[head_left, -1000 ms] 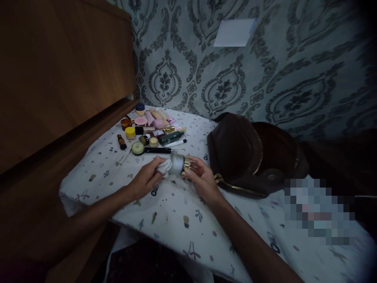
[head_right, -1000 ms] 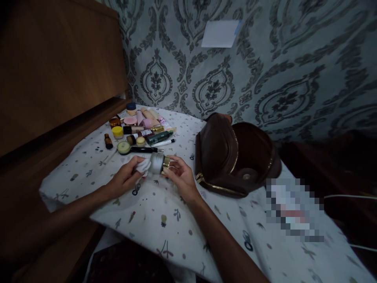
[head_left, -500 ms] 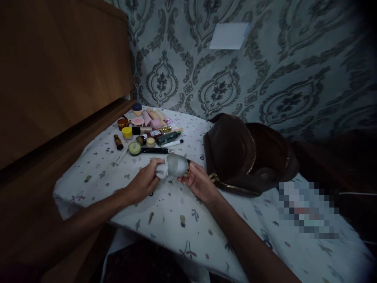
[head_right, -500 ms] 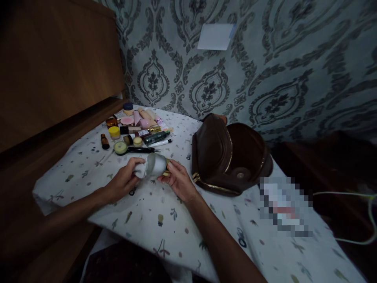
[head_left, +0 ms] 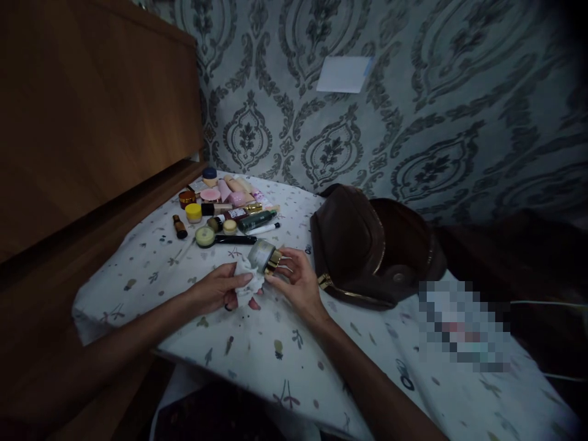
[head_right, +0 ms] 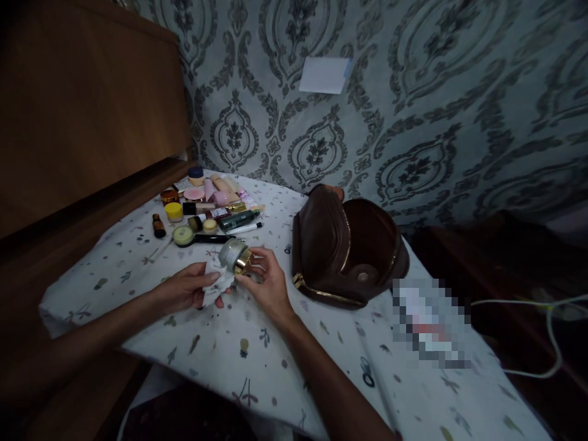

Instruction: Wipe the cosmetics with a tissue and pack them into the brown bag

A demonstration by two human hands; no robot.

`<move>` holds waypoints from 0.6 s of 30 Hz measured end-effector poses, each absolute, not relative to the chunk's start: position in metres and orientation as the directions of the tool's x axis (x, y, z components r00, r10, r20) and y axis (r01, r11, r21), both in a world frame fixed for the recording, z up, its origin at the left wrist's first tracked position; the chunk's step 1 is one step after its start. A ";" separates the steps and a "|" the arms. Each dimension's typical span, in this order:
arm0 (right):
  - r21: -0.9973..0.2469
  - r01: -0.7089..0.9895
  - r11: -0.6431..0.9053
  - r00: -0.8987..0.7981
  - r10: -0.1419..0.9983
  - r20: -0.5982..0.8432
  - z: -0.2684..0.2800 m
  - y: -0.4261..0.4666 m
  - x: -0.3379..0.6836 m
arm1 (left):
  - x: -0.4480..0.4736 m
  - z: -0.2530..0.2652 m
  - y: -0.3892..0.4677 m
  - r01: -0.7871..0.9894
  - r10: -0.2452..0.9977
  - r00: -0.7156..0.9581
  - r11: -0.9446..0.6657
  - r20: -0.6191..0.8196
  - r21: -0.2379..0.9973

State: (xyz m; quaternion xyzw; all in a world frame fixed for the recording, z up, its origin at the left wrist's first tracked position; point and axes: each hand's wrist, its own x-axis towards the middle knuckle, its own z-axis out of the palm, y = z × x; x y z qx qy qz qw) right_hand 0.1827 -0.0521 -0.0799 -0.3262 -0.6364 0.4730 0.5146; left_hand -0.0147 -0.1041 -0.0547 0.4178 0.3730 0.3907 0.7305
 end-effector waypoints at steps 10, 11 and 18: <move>-0.577 0.314 0.754 -0.370 0.657 0.657 -0.078 -0.059 0.187 | -0.014 -0.053 -0.103 -0.074 0.994 0.105 0.050 -0.042 0.996; -0.566 0.314 0.762 -0.390 0.647 0.655 -0.078 -0.059 0.187 | -0.015 -0.052 -0.103 0.035 0.998 0.059 -0.032 0.030 0.999; -0.600 0.208 0.773 -0.491 0.613 0.619 -0.077 -0.061 0.187 | -0.022 -0.050 -0.105 0.604 0.944 0.003 -0.265 0.330 0.751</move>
